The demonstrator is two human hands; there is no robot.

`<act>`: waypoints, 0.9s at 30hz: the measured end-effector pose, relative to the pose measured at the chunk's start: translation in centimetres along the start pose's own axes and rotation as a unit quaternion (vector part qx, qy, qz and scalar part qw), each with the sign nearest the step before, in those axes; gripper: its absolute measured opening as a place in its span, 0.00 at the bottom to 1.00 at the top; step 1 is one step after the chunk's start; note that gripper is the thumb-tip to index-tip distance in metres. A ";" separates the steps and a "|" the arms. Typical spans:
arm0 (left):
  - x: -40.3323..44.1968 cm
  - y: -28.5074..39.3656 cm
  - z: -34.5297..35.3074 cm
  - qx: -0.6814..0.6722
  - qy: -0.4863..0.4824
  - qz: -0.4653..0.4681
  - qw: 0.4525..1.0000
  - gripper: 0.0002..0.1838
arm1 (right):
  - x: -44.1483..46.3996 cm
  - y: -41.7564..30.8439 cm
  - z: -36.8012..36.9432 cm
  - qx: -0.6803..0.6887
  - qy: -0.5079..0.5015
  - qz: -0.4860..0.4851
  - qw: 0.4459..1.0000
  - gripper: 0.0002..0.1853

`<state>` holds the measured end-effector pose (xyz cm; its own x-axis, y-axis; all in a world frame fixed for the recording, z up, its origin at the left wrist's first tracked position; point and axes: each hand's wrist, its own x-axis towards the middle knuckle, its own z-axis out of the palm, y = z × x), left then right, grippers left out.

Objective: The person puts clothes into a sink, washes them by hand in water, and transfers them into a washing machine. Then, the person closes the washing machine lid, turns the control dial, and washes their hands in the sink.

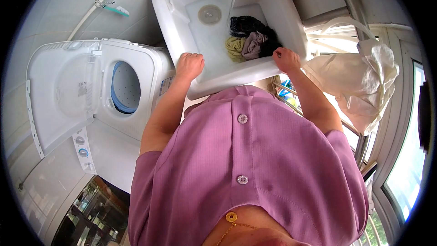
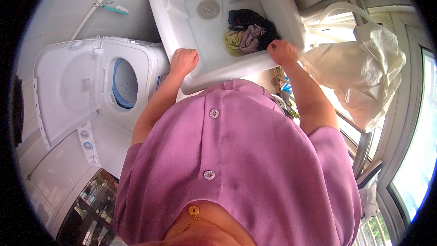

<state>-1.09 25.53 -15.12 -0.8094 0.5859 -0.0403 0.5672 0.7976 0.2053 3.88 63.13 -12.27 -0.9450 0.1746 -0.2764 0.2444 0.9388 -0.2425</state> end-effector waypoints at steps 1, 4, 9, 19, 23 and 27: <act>0.0 0.0 0.0 0.000 -0.001 0.000 1.000 0.08 | 0.0 0.1 0.1 0.000 0.000 0.000 1.000 0.13; 0.0 0.0 0.0 0.006 -0.006 -0.001 1.000 0.08 | 0.0 0.2 0.3 -0.004 0.017 -0.009 1.000 0.13; 0.0 0.0 0.0 0.006 -0.014 -0.003 1.000 0.08 | 0.0 0.0 0.0 -0.001 -0.002 0.001 1.000 0.13; 0.0 0.0 0.1 -0.005 0.004 -0.005 1.000 0.07 | 0.0 0.2 0.3 0.003 0.006 -0.004 1.000 0.13; 0.0 0.0 0.1 -0.005 -0.002 -0.006 1.000 0.07 | 0.1 0.4 0.5 0.006 0.021 -0.011 1.000 0.13; 0.1 0.0 0.1 -0.003 -0.008 -0.009 1.000 0.08 | 0.1 0.5 0.6 0.008 0.021 -0.014 1.000 0.13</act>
<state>-1.11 25.59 -15.27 -0.8169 0.5736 -0.0602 0.5514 0.8073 0.2102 4.03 63.43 -12.95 -0.9597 0.1619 -0.2298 0.2218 0.9384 -0.2651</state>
